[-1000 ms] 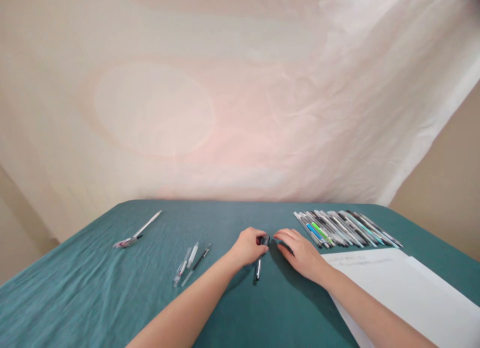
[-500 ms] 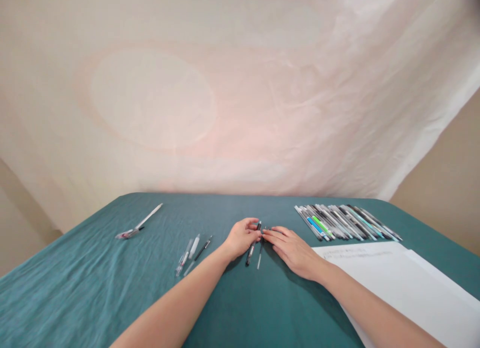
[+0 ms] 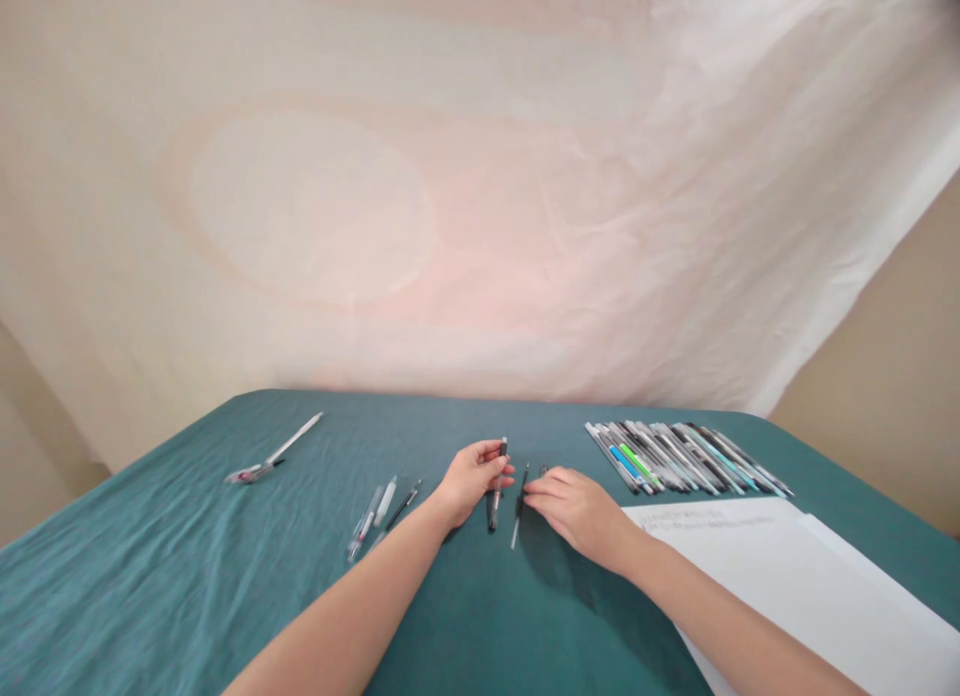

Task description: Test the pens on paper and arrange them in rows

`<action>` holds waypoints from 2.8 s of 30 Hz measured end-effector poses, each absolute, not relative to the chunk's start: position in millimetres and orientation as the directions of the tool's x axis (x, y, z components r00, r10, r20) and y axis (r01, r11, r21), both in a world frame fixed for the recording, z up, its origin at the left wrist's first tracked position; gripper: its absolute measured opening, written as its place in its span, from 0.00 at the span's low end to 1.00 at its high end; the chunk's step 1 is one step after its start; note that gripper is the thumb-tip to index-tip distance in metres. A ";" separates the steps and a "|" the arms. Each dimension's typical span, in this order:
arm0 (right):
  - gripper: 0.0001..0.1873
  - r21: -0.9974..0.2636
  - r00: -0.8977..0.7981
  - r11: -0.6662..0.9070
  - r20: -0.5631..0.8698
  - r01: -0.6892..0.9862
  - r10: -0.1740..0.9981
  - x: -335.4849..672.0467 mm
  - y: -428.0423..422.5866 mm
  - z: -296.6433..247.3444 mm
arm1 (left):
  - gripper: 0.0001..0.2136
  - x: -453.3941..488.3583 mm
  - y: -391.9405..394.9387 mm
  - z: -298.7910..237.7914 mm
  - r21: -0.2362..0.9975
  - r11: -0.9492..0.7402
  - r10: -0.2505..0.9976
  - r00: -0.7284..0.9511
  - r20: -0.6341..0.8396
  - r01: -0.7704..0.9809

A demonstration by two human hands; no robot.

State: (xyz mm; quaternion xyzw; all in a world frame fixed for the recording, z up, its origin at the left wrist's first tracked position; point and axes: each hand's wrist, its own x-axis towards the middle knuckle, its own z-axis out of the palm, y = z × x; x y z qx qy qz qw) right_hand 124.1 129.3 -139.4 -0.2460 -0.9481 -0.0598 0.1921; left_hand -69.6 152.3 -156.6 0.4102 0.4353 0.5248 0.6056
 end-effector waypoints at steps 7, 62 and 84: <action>0.10 0.338 -0.935 0.874 0.189 0.349 0.301 93.5 124.3 -126.1 | 0.11 -74.4 155.7 -159.4 0.932 0.132 0.991 0.063 -0.117 -0.336; 0.12 0.206 -0.577 0.636 0.677 0.744 0.456 152.8 163.8 -106.0 | 0.21 -62.7 134.3 -142.8 0.963 0.157 0.935 0.348 -0.073 -0.218; 0.10 -0.044 -0.570 0.774 0.651 0.631 0.502 120.5 146.6 -126.5 | 0.16 -69.5 144.9 -146.2 0.886 0.182 0.973 0.211 -0.098 -0.426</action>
